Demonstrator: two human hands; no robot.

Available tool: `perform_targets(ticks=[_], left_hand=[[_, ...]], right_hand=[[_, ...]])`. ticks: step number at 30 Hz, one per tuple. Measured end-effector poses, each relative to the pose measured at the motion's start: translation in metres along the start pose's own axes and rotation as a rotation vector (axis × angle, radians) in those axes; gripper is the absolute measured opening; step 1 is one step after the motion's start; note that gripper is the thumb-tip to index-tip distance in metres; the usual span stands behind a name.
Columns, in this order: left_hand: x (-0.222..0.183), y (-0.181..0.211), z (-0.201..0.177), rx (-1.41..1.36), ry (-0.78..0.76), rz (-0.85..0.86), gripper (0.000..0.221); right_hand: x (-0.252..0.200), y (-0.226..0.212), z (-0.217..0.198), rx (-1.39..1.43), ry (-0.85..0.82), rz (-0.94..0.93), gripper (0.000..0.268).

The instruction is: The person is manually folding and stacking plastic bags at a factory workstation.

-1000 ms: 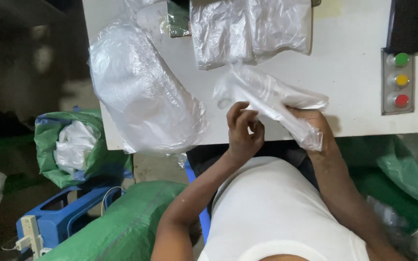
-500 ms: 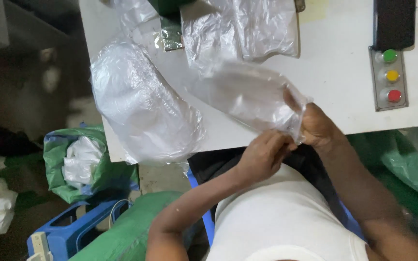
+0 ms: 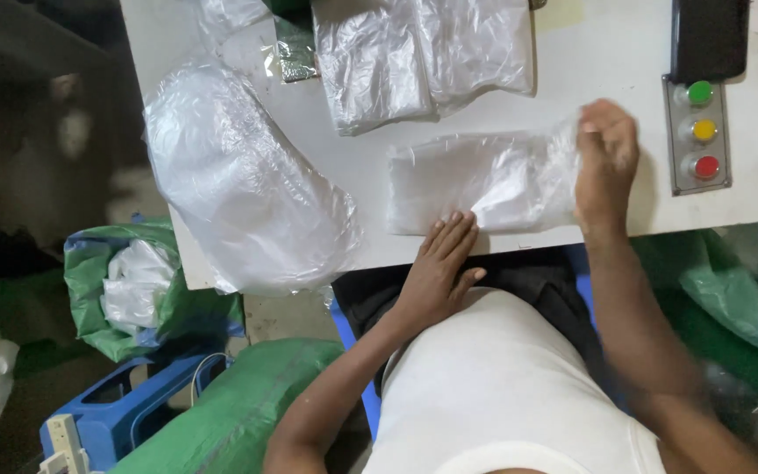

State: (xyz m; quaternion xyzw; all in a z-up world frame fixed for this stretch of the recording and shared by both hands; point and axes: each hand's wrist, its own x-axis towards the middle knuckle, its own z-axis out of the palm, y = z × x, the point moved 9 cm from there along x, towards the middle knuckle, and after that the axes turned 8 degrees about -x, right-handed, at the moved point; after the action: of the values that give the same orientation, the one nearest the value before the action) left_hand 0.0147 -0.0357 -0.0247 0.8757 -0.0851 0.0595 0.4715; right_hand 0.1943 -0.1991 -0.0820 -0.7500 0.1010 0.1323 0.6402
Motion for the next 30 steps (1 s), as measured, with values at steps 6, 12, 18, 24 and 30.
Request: perform_targets(ticks=[6, 12, 18, 24, 30], left_hand=[[0.022, -0.016, -0.018, 0.259, 0.092, 0.157, 0.045], [0.056, -0.086, -0.035, 0.581, 0.002, 0.034, 0.066], [0.034, -0.06, -0.018, 0.734, 0.007, -0.037, 0.063], [0.004, -0.089, 0.027, 0.388, -0.232, -0.263, 0.025], [0.079, -0.059, -0.018, 0.524, 0.07, -0.094, 0.052]], right_hand=[[-0.096, -0.081, 0.108, -0.268, -0.229, -0.692, 0.044], [-0.078, -0.033, 0.163, -0.807, -0.314, -1.024, 0.083], [-0.057, -0.033, 0.063, -0.992, -0.046, -0.916, 0.074], [-0.109, -0.003, 0.086, -0.975, -0.368, -1.154, 0.039], [-0.018, -0.012, 0.066, -1.172, -0.289, -0.654, 0.056]])
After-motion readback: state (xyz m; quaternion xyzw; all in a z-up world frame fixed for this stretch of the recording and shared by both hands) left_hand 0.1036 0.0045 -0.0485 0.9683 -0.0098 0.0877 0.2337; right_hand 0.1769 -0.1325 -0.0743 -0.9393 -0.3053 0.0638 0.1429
